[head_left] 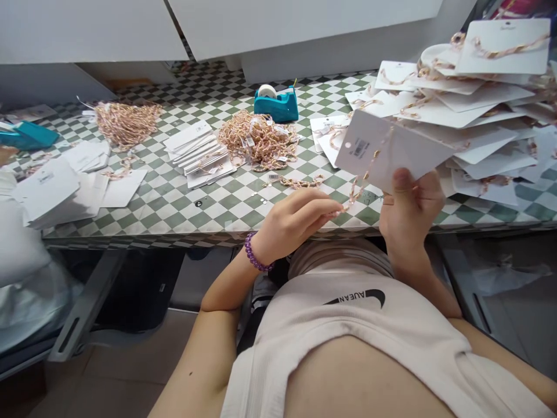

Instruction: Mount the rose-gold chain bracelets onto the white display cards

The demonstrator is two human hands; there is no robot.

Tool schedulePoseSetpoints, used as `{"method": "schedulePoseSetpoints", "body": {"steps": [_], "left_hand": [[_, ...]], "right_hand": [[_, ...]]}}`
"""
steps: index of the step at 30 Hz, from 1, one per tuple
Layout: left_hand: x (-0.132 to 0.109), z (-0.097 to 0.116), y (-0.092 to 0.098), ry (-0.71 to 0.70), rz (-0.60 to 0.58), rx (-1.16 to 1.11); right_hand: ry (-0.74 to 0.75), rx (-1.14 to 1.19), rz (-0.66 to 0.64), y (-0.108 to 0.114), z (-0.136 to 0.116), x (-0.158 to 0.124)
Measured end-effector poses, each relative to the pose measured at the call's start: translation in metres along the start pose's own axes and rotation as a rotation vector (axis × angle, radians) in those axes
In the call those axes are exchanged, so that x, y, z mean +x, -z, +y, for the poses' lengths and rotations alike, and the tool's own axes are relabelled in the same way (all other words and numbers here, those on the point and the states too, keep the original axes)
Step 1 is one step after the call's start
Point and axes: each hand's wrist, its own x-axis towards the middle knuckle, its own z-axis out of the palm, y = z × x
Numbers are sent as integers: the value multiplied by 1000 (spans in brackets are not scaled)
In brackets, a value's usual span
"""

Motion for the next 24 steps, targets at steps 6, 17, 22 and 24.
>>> {"method": "schedulePoseSetpoints", "body": {"steps": [6,17,22,24], "left_hand": [[2,4,7,-2,13,80],[-2,-17,-2,360,224,227],[-10,-29,-5,512,33,15],[-12,-31,-6,521,67,41]], "right_hand": [[-106,-30,-237,1,4,-14],[-292,-151,-533,-4,-7,-27],[-156,-311,-771,-3,-21,-28],[-47,-431,-804,-4,-23,-32]]}}
